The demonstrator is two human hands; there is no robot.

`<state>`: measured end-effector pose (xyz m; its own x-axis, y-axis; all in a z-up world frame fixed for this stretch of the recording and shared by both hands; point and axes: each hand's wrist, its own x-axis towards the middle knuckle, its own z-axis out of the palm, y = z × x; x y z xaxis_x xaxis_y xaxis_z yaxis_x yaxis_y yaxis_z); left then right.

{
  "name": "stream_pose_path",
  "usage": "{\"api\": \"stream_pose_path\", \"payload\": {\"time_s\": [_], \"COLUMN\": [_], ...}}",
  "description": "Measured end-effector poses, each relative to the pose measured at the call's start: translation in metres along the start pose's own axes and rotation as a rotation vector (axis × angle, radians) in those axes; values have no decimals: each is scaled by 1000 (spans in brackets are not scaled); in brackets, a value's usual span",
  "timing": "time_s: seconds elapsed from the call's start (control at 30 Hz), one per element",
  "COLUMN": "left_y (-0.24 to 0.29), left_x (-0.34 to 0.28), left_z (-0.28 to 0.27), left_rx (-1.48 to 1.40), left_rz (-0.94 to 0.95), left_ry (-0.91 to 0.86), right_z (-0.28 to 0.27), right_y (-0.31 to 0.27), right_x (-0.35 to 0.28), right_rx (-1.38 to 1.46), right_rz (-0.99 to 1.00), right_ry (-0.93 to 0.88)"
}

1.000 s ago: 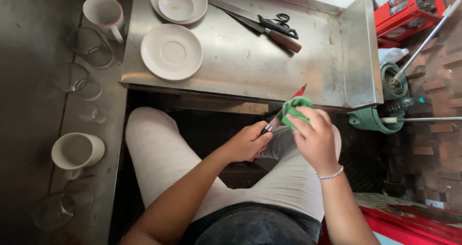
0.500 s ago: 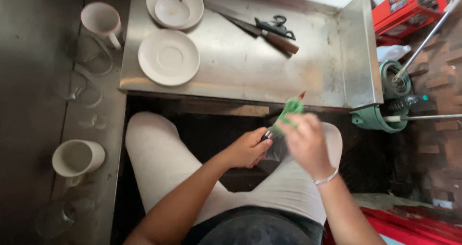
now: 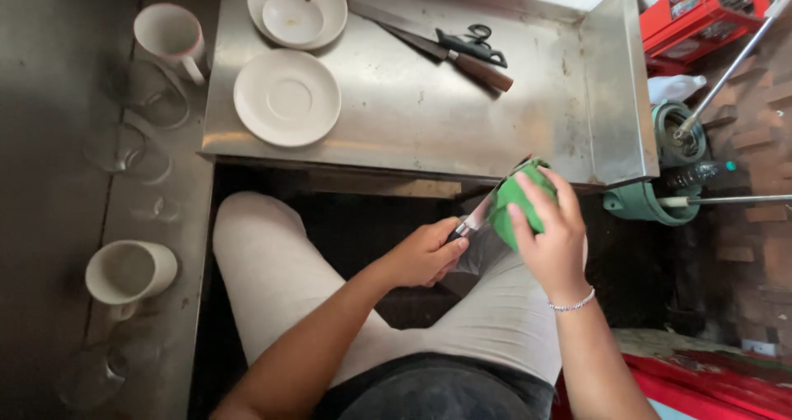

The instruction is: Cleaning and wiping small plates and knives with a cloth at a service counter

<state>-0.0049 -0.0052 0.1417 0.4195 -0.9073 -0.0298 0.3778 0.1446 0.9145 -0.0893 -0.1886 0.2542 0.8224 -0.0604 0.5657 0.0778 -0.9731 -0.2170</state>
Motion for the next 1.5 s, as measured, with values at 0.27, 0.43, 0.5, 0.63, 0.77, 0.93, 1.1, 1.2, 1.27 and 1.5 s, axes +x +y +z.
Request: {"api": "stream_pose_path", "payload": {"time_s": [0.27,0.43,0.5,0.63,0.77,0.93,1.1,1.2,1.27,1.5], "left_y": [0,-3,-11,-8,-3,-10,-16,-4,-13,16], "left_x": [2,-1,0,-1,1,0,4,1,0,-7], "left_z": [-2,3,4,6,3,1,2,0,2,5], "left_rx": [43,17,47,60,74,65,183,209,244,-281], "left_rz": [6,12,1,15,6,37,18,6,11,-115], "left_ry": [-18,-32,-35,-30,-36,-29,-37,-4,11,-92], "right_z": [6,5,3,-5,-8,-8,-2,-9,-9,22], "right_y": [-4,-16,-4,-14,-22,0,-21,-5,7,31], "right_x": [-29,-18,-13,-4,0,-7,-14,1,-3,-30], "right_rx": [-61,-70,-215,-266,-232,-309,-267,-293,-229,914], "right_rz": [-71,-196,-149,-178,-188,-133,-139,-43,35,1078], "right_ry": [118,-51,-82,-78,-136,-38,-155,-87,-27,273]}}
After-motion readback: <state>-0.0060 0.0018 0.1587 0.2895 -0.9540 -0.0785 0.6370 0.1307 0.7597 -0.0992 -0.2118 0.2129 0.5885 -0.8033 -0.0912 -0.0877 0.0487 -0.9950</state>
